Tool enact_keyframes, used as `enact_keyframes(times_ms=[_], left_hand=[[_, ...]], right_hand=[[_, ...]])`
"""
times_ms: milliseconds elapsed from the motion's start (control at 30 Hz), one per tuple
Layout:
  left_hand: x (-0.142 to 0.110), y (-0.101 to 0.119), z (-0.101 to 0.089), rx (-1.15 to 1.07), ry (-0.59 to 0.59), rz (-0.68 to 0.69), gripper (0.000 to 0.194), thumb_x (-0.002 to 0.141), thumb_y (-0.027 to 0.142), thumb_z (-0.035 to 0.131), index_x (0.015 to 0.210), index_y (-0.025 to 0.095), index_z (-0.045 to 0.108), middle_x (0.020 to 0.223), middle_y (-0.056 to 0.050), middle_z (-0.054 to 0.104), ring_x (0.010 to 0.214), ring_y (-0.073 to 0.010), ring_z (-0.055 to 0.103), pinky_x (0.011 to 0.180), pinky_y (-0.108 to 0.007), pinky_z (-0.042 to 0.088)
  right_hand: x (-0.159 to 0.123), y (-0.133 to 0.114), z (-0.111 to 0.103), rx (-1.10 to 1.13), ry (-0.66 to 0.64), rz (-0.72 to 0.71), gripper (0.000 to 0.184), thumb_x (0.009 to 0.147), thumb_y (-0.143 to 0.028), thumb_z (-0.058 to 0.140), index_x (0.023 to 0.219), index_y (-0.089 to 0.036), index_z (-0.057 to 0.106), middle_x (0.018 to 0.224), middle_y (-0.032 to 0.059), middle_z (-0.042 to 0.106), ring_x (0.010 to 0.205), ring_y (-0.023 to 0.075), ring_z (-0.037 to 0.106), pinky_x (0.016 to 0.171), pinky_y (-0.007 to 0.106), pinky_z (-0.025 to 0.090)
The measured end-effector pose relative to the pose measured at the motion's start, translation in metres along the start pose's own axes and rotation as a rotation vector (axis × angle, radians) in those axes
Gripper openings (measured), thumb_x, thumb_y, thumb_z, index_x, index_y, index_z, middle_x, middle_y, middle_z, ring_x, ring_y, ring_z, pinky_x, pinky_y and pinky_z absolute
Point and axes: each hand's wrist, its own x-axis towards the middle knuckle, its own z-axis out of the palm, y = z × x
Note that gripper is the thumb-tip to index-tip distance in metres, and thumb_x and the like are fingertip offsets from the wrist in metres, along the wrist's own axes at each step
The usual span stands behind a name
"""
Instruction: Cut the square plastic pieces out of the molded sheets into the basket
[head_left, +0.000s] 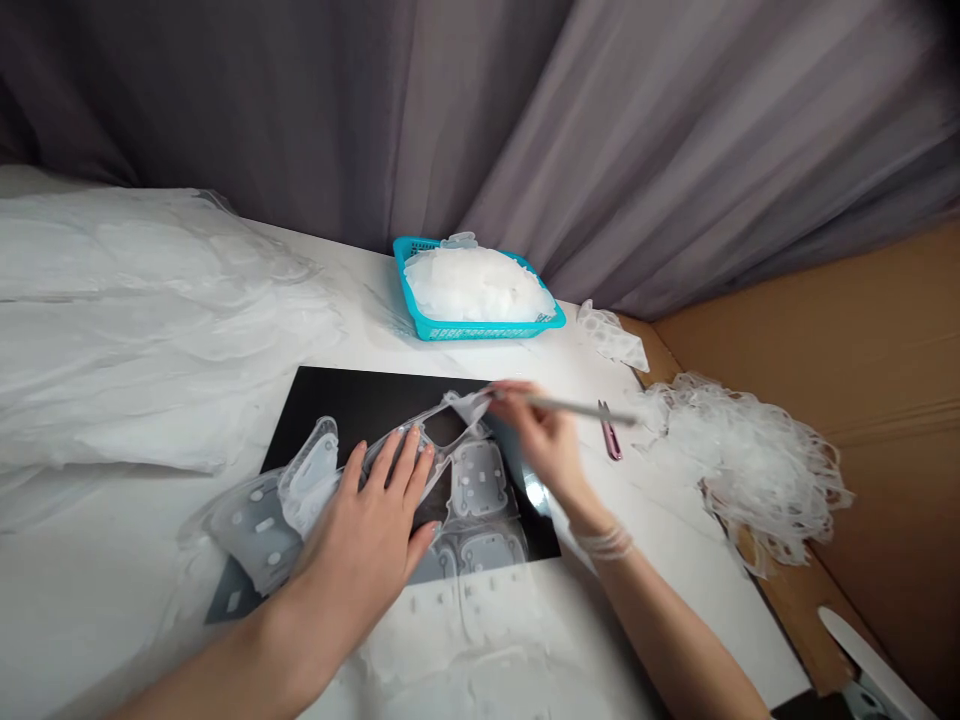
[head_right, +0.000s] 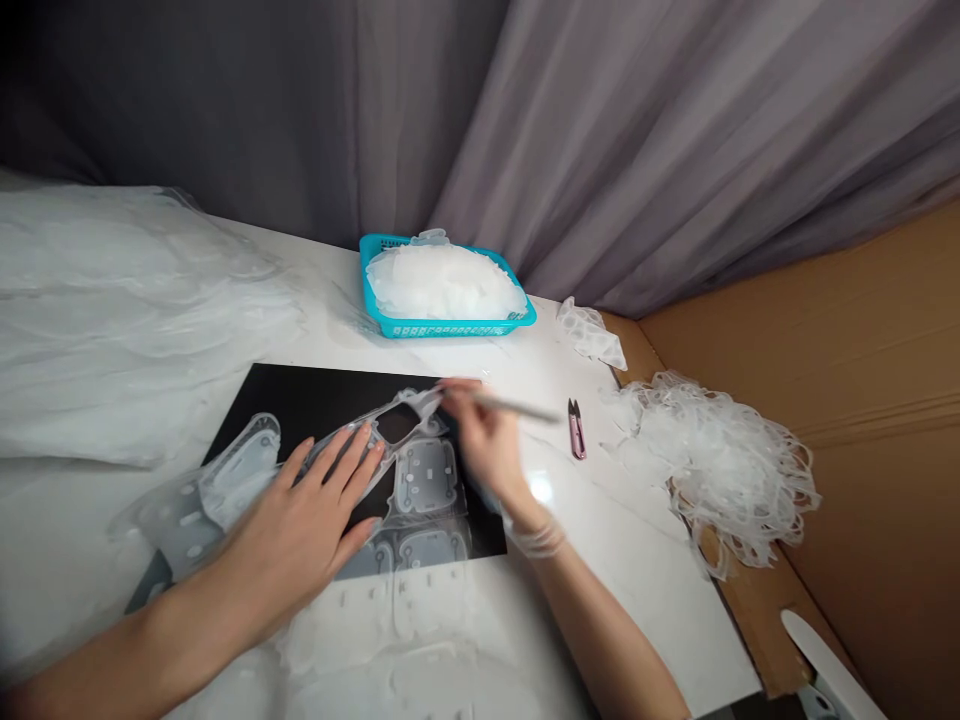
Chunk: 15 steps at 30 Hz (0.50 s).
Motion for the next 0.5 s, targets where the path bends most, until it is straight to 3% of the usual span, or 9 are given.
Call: enact_keyframes(times_ms=[67, 167, 233, 333, 400, 500], left_hand=[[0.000, 0.000, 0.002, -0.006, 0.010, -0.005, 0.063, 0.095, 0.037, 0.042, 0.153, 0.011, 0.034, 0.161, -0.018, 0.026, 0.147, -0.0372, 0.032, 0.115, -0.062, 0.031], [-0.001, 0.002, 0.008, -0.019, 0.052, -0.019, 0.063, 0.095, 0.035, 0.043, 0.153, 0.011, 0.035, 0.161, -0.018, 0.027, 0.146, -0.0380, 0.034, 0.114, -0.063, 0.031], [-0.001, 0.001, 0.010, -0.038, 0.065, -0.022, 0.063, 0.094, 0.035, 0.044, 0.152, 0.011, 0.038, 0.161, -0.019, 0.029, 0.146, -0.0387, 0.034, 0.114, -0.064, 0.029], [0.003, -0.003, 0.000, -0.096, 0.036, -0.005, 0.059, 0.094, 0.033, 0.044, 0.148, 0.011, 0.045, 0.158, -0.019, 0.037, 0.144, -0.0383, 0.038, 0.115, -0.065, 0.025], [0.010, -0.008, -0.019, -0.196, 0.031, 0.014, 0.052, 0.095, 0.029, 0.040, 0.141, 0.011, 0.055, 0.149, -0.019, 0.051, 0.139, -0.0363, 0.044, 0.115, -0.064, 0.025], [0.028, -0.013, -0.052, -0.547, 0.100, -0.047, 0.046, 0.097, 0.034, 0.033, 0.118, 0.014, 0.069, 0.124, -0.015, 0.069, 0.124, -0.0318, 0.056, 0.109, -0.055, 0.037]], right_hand=[[0.022, 0.008, -0.046, 0.269, 0.254, 0.267, 0.012, 0.089, -0.025, 0.066, 0.098, -0.019, 0.070, 0.083, 0.0043, 0.074, 0.078, 0.0171, 0.075, 0.077, 0.029, 0.062], [0.041, 0.018, -0.102, 0.329, 0.285, 0.376, 0.010, 0.090, -0.020, 0.061, 0.085, -0.017, 0.069, 0.072, 0.0072, 0.073, 0.072, 0.0160, 0.076, 0.072, 0.027, 0.060], [0.041, 0.021, -0.116, 0.337, 0.249, 0.397, 0.012, 0.090, -0.021, 0.062, 0.081, -0.018, 0.070, 0.075, 0.0103, 0.075, 0.079, 0.0198, 0.077, 0.074, 0.031, 0.061], [0.035, 0.017, -0.104, 0.373, 0.220, 0.414, 0.003, 0.084, -0.023, 0.070, 0.086, -0.021, 0.071, 0.080, 0.0092, 0.076, 0.092, 0.0245, 0.076, 0.081, 0.036, 0.063], [0.030, 0.005, -0.083, 0.401, 0.188, 0.419, 0.014, 0.081, -0.026, 0.074, 0.093, -0.022, 0.071, 0.083, 0.0074, 0.076, 0.095, 0.0256, 0.076, 0.081, 0.039, 0.064], [0.017, -0.025, -0.050, 0.431, 0.095, 0.355, 0.022, 0.084, -0.032, 0.072, 0.103, -0.022, 0.069, 0.085, 0.0045, 0.076, 0.091, 0.0229, 0.076, 0.084, 0.040, 0.064]])
